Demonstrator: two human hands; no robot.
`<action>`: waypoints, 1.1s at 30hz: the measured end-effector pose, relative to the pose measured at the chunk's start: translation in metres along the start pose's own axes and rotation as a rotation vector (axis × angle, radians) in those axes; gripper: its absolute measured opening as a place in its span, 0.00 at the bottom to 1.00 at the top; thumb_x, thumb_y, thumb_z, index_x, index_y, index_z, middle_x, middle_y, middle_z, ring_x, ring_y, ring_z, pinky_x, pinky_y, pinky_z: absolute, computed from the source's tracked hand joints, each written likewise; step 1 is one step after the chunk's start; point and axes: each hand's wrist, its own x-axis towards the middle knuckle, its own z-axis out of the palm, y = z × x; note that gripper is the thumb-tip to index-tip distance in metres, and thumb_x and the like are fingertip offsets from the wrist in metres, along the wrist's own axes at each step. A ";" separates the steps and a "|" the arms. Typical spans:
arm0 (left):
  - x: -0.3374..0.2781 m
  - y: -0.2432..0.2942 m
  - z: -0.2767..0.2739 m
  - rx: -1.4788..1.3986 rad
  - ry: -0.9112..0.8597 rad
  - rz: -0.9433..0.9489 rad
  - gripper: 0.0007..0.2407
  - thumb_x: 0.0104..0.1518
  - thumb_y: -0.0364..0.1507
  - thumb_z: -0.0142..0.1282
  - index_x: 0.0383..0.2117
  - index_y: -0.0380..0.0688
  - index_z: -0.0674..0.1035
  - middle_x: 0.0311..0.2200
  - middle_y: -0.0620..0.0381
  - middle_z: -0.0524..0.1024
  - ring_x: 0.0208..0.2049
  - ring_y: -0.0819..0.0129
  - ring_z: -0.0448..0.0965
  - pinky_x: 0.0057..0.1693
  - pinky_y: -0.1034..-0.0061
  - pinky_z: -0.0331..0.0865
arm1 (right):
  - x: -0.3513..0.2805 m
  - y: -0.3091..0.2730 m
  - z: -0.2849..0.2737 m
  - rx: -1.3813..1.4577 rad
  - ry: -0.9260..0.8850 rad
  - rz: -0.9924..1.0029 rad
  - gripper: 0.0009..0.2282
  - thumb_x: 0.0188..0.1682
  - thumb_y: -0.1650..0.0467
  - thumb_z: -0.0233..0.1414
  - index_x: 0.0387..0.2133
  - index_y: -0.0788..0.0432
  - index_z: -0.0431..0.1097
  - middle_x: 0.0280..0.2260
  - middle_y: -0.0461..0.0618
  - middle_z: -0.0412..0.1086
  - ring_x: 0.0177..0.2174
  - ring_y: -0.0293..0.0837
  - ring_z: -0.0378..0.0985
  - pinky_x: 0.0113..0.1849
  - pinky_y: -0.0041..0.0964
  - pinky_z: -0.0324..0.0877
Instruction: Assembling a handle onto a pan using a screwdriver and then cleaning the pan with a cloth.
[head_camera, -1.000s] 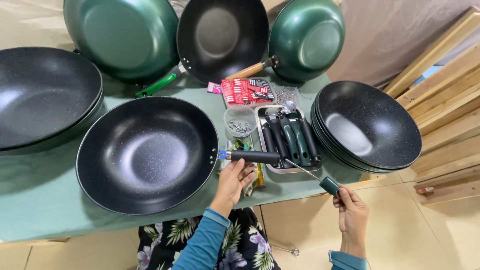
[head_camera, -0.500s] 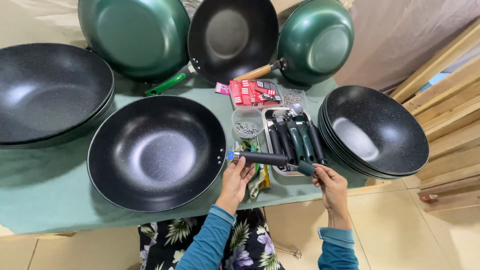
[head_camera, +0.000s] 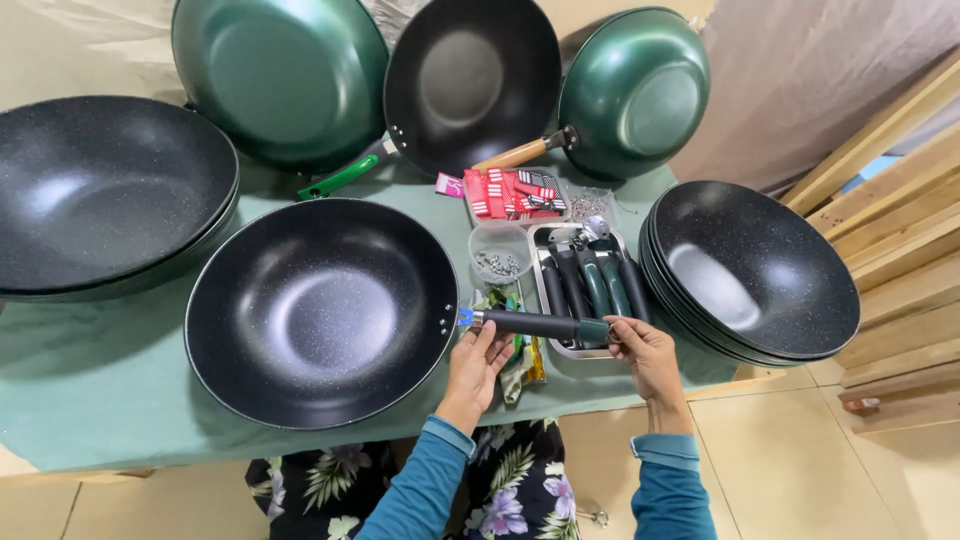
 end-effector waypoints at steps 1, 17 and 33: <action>-0.001 0.001 0.000 0.001 -0.001 0.001 0.12 0.60 0.34 0.61 0.45 0.46 0.73 0.44 0.54 0.80 0.48 0.61 0.83 0.55 0.70 0.77 | 0.000 0.000 0.001 0.002 0.000 -0.001 0.09 0.53 0.74 0.55 0.41 0.72 0.76 0.21 0.56 0.71 0.20 0.40 0.74 0.22 0.26 0.72; -0.004 0.008 0.002 -0.010 0.005 -0.009 0.12 0.59 0.34 0.62 0.42 0.44 0.74 0.40 0.54 0.81 0.45 0.61 0.84 0.53 0.73 0.79 | -0.003 -0.006 0.013 0.142 -0.045 0.128 0.11 0.53 0.72 0.56 0.43 0.70 0.76 0.21 0.49 0.68 0.22 0.39 0.72 0.26 0.28 0.69; -0.007 0.017 0.008 -0.069 -0.003 -0.046 0.13 0.60 0.39 0.60 0.37 0.45 0.73 0.39 0.53 0.81 0.45 0.55 0.84 0.53 0.69 0.79 | -0.001 -0.040 0.024 0.045 -0.136 0.070 0.23 0.44 0.79 0.60 0.56 0.65 0.70 0.39 0.59 0.76 0.31 0.36 0.73 0.34 0.27 0.71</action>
